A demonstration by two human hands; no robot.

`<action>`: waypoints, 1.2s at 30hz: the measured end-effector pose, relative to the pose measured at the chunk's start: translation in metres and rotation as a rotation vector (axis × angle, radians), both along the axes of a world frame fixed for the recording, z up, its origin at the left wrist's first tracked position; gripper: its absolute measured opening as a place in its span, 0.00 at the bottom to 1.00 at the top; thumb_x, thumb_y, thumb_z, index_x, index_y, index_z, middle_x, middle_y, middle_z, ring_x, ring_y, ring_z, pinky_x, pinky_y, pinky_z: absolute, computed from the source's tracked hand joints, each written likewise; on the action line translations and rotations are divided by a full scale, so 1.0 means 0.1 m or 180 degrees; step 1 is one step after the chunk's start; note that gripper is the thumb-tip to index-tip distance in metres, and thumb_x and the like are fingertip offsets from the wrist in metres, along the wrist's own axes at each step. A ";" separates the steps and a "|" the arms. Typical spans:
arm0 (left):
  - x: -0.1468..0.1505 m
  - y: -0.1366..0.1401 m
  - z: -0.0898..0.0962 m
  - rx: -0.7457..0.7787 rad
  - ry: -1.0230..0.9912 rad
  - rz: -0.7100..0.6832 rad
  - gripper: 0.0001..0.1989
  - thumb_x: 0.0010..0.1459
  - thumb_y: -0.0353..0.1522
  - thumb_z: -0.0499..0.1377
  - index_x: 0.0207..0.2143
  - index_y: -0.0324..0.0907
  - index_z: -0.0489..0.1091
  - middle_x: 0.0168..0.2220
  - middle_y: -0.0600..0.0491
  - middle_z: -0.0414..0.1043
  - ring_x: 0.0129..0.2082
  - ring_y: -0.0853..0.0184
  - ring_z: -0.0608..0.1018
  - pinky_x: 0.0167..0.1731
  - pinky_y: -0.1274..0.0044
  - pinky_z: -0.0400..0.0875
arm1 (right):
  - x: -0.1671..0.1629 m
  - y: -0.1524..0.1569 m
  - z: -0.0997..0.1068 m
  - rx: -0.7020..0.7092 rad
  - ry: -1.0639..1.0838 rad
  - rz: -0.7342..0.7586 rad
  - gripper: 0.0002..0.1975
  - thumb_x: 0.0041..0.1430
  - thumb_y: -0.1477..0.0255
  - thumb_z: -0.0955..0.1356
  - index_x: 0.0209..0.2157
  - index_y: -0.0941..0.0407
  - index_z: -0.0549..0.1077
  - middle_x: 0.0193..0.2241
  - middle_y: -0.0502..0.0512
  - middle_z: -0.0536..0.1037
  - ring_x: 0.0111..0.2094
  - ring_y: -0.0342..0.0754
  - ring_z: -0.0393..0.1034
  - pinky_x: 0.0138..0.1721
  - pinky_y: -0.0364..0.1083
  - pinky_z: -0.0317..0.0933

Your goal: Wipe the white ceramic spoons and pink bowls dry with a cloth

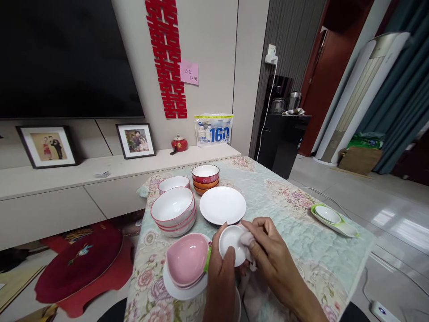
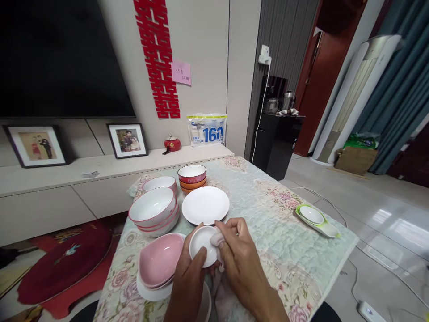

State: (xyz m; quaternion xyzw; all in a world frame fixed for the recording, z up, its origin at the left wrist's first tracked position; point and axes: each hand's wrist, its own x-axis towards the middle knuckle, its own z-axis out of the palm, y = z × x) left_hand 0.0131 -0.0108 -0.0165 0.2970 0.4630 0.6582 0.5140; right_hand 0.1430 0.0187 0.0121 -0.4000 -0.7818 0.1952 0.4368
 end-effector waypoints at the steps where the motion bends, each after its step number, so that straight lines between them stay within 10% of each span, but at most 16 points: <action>1: 0.00 0.00 -0.02 0.0003 0.0020 -0.0061 0.27 0.57 0.33 0.62 0.60 0.42 0.67 0.50 0.44 0.78 0.37 0.61 0.81 0.34 0.74 0.76 | -0.03 -0.01 -0.02 0.0163 -0.0108 -0.0010 0.17 0.70 0.74 0.60 0.56 0.55 0.72 0.41 0.58 0.72 0.37 0.47 0.73 0.35 0.45 0.71; 10: -0.01 0.00 -0.07 0.0560 0.0407 -0.0936 0.31 0.60 0.32 0.59 0.66 0.41 0.63 0.69 0.47 0.60 0.71 0.54 0.57 0.67 0.66 0.55 | -0.08 0.05 -0.20 0.0874 0.0005 -0.0674 0.06 0.64 0.78 0.65 0.38 0.55 0.73 0.33 0.53 0.77 0.35 0.49 0.72 0.36 0.46 0.66; 14: -0.03 -0.01 -0.06 0.0622 0.0354 -0.1146 0.32 0.64 0.42 0.58 0.68 0.43 0.59 0.71 0.47 0.57 0.68 0.53 0.63 0.63 0.67 0.62 | -0.02 0.04 -0.12 0.0465 0.0412 -0.0284 0.05 0.62 0.78 0.69 0.37 0.53 0.76 0.34 0.51 0.78 0.37 0.47 0.74 0.38 0.44 0.67; 19: -0.01 0.02 -0.14 0.0468 -0.0055 -0.1140 0.37 0.63 0.47 0.60 0.69 0.45 0.56 0.64 0.41 0.68 0.30 0.68 0.77 0.32 0.74 0.72 | 0.09 0.04 0.01 -0.0450 0.0538 0.0688 0.06 0.65 0.72 0.68 0.34 0.53 0.78 0.34 0.51 0.74 0.29 0.43 0.73 0.29 0.41 0.67; 30: 0.13 -0.01 -0.17 0.0963 -0.0541 -0.1173 0.31 0.55 0.40 0.69 0.61 0.48 0.68 0.60 0.42 0.72 0.50 0.55 0.79 0.47 0.70 0.74 | 0.07 0.06 -0.10 -0.0382 0.0307 -0.0469 0.06 0.60 0.76 0.67 0.34 0.55 0.77 0.31 0.53 0.78 0.34 0.49 0.73 0.38 0.46 0.64; 36: 0.08 0.00 -0.10 0.0931 -0.0664 -0.1050 0.31 0.54 0.41 0.70 0.59 0.48 0.70 0.60 0.43 0.73 0.58 0.50 0.75 0.55 0.66 0.70 | 0.08 0.03 0.05 -0.1337 0.1000 0.0449 0.08 0.63 0.67 0.70 0.37 0.54 0.82 0.36 0.54 0.81 0.39 0.50 0.75 0.43 0.46 0.66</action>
